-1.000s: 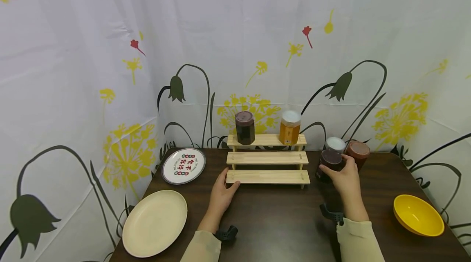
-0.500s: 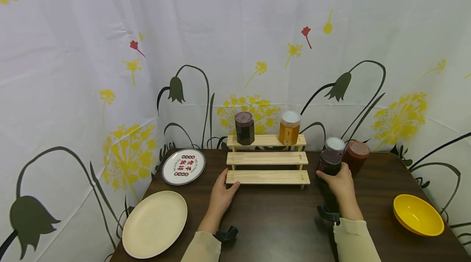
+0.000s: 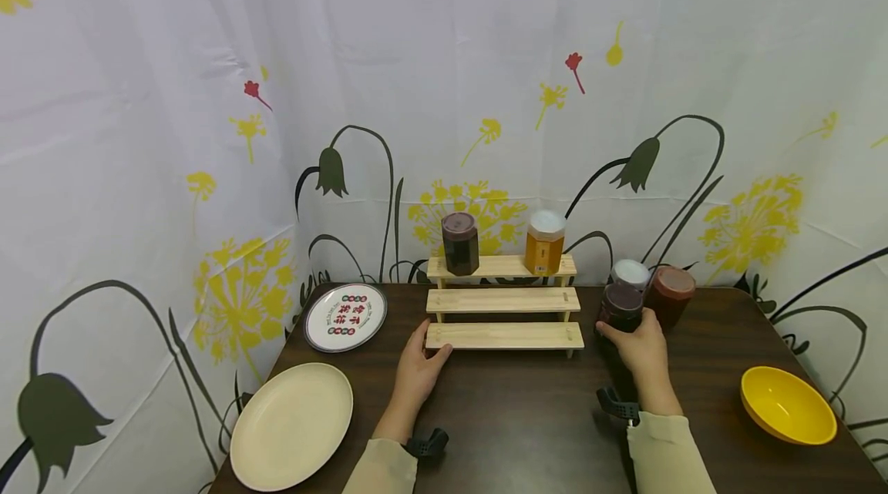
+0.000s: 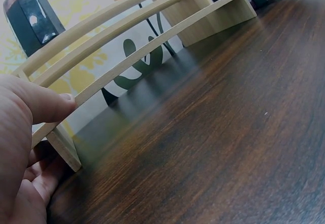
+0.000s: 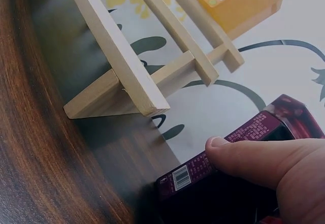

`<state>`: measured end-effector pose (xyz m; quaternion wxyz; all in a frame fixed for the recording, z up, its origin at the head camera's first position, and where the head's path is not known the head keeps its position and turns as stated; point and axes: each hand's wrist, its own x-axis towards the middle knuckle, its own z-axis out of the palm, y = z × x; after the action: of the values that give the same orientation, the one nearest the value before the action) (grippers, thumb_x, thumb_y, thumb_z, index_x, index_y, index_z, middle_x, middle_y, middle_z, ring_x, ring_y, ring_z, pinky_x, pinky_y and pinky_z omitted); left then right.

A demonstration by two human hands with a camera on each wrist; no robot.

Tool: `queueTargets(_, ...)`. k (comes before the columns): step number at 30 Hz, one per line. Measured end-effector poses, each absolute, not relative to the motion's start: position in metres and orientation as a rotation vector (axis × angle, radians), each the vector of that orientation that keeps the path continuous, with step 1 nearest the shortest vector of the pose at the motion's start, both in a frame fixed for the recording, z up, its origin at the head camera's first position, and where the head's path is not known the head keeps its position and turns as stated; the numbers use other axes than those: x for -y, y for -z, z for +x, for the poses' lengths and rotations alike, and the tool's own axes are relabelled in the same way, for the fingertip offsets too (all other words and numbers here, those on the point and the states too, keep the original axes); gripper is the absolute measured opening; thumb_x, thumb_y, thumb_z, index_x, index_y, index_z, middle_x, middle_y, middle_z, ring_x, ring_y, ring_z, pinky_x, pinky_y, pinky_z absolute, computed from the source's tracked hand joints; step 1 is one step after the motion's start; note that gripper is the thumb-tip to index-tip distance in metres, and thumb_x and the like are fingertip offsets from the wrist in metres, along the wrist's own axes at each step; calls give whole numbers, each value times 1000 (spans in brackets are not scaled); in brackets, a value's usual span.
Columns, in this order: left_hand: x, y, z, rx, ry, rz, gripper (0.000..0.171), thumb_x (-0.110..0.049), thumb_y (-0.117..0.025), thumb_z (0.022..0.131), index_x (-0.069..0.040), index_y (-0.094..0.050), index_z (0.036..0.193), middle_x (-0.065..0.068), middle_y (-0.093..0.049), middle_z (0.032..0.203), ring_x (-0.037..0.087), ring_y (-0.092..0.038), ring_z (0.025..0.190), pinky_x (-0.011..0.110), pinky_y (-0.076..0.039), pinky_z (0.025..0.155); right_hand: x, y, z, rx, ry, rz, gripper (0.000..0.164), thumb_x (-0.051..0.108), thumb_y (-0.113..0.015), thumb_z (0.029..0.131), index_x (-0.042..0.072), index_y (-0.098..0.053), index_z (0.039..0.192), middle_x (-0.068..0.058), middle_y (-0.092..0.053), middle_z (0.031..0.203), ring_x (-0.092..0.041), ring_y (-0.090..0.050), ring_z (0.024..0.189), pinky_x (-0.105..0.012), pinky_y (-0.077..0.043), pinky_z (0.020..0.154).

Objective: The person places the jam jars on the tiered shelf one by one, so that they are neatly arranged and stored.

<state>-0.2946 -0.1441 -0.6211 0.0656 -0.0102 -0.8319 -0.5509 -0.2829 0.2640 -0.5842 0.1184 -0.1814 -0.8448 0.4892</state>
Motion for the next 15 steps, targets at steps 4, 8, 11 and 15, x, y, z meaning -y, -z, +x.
queueTargets(4, 144, 622, -294, 2509, 1679, -21, 74, -21, -79, 101, 0, -45, 163, 28, -50, 163, 46, -49, 152, 62, -45, 121, -263, 584, -282, 2463, -1425, -541, 85, 24, -89, 91, -13, -42, 152, -39, -53, 149, -56, -50, 142, -70, -39, 119)
queueTargets(8, 143, 622, -294, 2509, 1681, -11, 75, -21, -79, 101, -1, -45, 164, 28, -50, 164, 45, -49, 153, 62, -45, 122, -262, 583, -281, 2436, -1408, -552, 84, 23, -90, 89, -13, -44, 150, -38, -56, 146, -55, -54, 138, -70, -41, 116)
queueTargets(11, 143, 620, -294, 2512, 1673, -6, 74, -20, -80, 100, 0, -45, 163, 28, -50, 163, 46, -49, 152, 62, -45, 122, -262, 583, -281, 2424, -1383, -559, 83, 23, -91, 88, -12, -46, 148, -37, -59, 144, -55, -56, 135, -70, -43, 113)
queueTargets(15, 142, 620, -294, 2506, 1663, -21, 74, -19, -79, 100, 1, -46, 162, 28, -52, 162, 46, -51, 151, 62, -45, 121, -262, 583, -280, 2434, -1356, -561, 83, 24, -93, 87, -11, -47, 146, -36, -60, 141, -54, -58, 133, -69, -44, 110)
